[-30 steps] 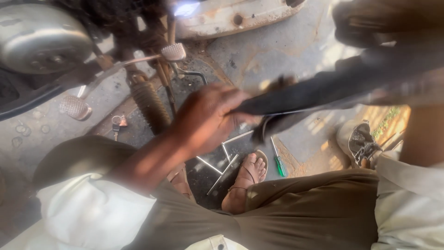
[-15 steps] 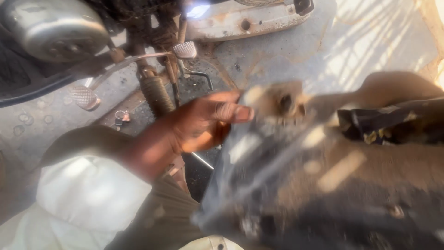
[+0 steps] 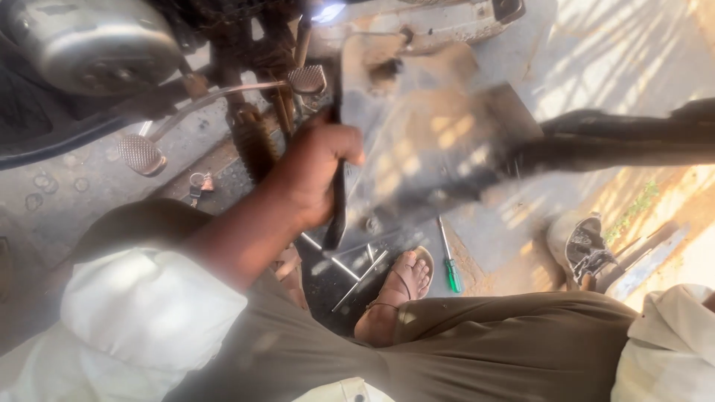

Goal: Using a screwdriver and cloth to clean and adjust motorcycle chain and body panels.

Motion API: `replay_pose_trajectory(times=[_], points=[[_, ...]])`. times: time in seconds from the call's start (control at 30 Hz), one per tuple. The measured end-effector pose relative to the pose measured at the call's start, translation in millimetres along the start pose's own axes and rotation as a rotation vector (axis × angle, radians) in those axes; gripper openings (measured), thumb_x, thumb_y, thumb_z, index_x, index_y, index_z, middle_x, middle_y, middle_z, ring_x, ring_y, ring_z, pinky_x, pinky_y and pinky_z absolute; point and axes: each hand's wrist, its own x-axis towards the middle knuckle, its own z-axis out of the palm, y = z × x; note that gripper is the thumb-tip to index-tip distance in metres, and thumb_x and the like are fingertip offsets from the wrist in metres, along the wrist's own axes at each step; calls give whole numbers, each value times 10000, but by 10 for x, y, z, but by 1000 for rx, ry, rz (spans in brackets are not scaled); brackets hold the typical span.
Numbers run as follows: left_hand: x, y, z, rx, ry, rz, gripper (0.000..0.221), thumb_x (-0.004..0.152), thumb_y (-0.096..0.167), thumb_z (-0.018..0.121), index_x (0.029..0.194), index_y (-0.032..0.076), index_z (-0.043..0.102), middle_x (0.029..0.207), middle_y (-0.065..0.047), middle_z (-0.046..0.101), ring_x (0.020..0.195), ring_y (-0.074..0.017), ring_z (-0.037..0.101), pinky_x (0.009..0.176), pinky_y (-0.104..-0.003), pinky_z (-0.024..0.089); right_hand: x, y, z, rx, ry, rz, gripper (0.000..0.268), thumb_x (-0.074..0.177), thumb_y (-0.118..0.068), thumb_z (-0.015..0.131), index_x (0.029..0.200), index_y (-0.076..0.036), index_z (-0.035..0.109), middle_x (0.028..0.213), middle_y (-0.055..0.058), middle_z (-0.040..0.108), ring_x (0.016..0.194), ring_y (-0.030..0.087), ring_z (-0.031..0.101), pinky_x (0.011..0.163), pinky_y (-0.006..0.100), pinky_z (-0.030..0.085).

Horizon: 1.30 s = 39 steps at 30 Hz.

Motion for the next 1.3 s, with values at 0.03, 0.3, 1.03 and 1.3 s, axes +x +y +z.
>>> replay_pose_trajectory(times=[0.03,0.3,1.03,1.3], points=[[6,74,87,5,75,-20,247,680,52,587,909,17,500,856,-84,538,793,-234,561,780,-366,530,107,-135,52,-13,-3,-21,477,704,-467,818,1020,-113,766,939,78,750,766,223,722,700,387,588],[-66,222,361,-23,109,22,697,571,51,554,1267,31,566,950,-51,642,882,-192,631,786,-344,564,706,-334,684,-146,-23,-159,578,614,-586,880,987,-150,809,978,72,767,831,224,721,761,382,576],[-105,186,240,-2,71,180,677,582,109,598,1249,-10,583,1016,-79,601,969,-251,608,842,-365,551,490,-377,2178,-320,294,-451,241,1059,-325,610,1123,-119,504,1129,146,588,1179,307,586,1270,467,364],[-176,33,185,-5,-52,173,600,643,37,615,1230,-67,539,873,-81,485,798,-257,515,671,-390,498,603,-335,1293,-474,755,81,263,1010,-239,746,1078,-6,644,959,145,723,804,255,700,659,425,574]])
